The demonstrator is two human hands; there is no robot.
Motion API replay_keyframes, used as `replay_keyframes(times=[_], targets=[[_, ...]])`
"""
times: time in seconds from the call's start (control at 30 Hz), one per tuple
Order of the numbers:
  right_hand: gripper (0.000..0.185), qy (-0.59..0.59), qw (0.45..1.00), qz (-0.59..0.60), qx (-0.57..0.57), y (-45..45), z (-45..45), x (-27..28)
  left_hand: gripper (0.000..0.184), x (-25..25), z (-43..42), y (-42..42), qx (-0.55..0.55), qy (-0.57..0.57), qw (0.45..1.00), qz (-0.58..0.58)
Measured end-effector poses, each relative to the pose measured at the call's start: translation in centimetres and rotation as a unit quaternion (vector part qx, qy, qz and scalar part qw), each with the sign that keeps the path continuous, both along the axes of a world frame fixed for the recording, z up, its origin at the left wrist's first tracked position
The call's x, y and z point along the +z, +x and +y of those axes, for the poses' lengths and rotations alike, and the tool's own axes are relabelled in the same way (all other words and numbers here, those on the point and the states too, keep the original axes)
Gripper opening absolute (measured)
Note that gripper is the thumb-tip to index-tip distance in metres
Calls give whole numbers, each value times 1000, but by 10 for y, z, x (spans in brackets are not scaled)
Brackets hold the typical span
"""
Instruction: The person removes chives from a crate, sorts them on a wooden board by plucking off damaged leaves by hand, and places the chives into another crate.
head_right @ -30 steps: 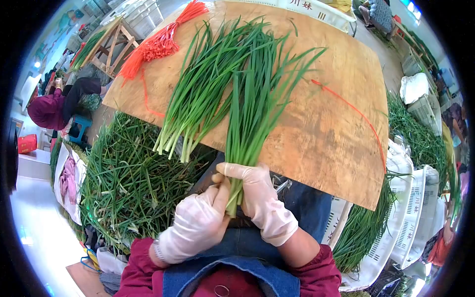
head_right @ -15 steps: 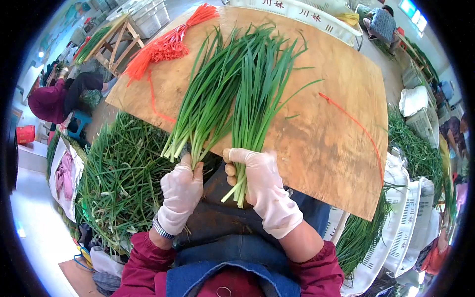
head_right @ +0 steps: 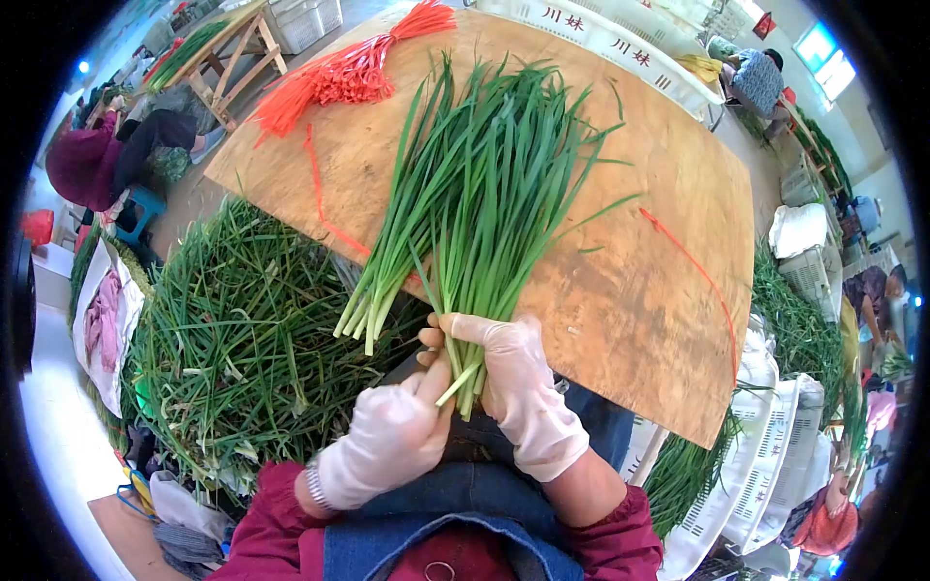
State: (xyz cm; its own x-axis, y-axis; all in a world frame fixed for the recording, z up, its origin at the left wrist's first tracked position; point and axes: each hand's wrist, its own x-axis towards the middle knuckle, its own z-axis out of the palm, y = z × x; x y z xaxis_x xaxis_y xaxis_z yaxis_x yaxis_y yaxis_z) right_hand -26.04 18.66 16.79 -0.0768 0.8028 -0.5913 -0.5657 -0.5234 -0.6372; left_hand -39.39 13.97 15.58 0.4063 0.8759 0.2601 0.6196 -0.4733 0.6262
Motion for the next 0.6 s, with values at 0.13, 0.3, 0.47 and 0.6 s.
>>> replay_keyframes(times=[0.13,0.3,0.47,0.6], targets=[[17,-21,1000,4,9,8,2,-8,25,25,10,-36,150,96,983,-47],[20,7,999,-27,25,2,3,-11,25,2,33,-36,218,92,964,121],[24,-1,1000,-26,11,1,-1,-7,27,3,18,-18,188,180,963,71],[27,30,999,-20,-39,-10,-4,0,37,-6,9,2,75,168,983,20]])
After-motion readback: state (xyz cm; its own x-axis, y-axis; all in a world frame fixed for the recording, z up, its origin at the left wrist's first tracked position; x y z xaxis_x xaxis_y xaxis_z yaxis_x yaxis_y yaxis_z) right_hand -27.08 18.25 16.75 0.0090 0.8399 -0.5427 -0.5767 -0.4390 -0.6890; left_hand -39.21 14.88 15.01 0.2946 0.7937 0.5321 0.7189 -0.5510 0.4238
